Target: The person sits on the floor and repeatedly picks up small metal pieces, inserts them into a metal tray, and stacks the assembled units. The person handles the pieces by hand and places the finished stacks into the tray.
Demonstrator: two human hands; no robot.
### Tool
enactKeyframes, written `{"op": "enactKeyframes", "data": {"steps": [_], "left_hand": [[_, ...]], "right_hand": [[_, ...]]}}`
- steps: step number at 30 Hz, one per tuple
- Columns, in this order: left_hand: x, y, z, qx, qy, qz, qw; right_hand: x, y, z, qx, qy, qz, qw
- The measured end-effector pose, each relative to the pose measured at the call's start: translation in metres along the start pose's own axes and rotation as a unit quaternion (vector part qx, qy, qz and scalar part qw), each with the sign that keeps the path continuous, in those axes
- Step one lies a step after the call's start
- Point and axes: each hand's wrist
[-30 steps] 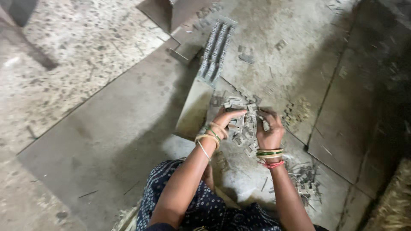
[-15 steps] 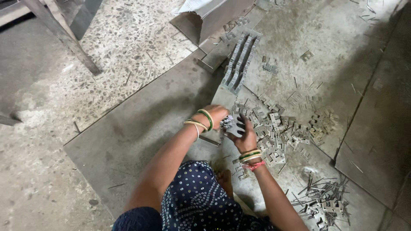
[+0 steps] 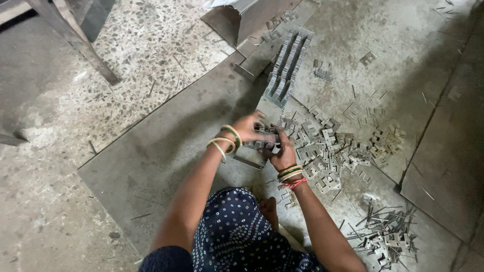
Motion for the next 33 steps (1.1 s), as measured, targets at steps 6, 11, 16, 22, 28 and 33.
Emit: {"op": "enactKeyframes", "data": {"steps": [6,11,16,22,28,33], "left_hand": [[-0.007,0.021,-0.007,0.13,0.619,-0.04,0.774],[0.005,0.023,0.009,0.139,0.537,-0.005,0.832],[0.004,0.018,0.016,0.105,0.592,0.014,0.799],[0.003,0.011,0.019,0.132,0.528,-0.013,0.839],[-0.002,0.013,0.027,0.154,0.511,-0.034,0.845],[-0.008,0.001,0.026,0.257,0.508,-0.007,0.822]], "right_hand": [[-0.003,0.01,0.009,0.025,0.051,-0.091,0.994],[-0.004,0.014,0.019,-0.002,-0.045,-0.055,0.997],[0.0,0.015,0.03,0.021,-0.171,-0.082,0.982],[0.004,0.008,0.038,0.06,-0.141,0.024,0.988],[0.0,0.013,0.03,0.098,0.014,-0.052,0.994],[0.006,-0.015,0.015,0.02,0.236,-0.079,0.968]]}}
Point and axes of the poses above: each hand's wrist, its own y-axis away from the middle knuckle, its own z-axis out of the palm, x = y × z, and after that the axes turned 10 degrees about z, right-handed
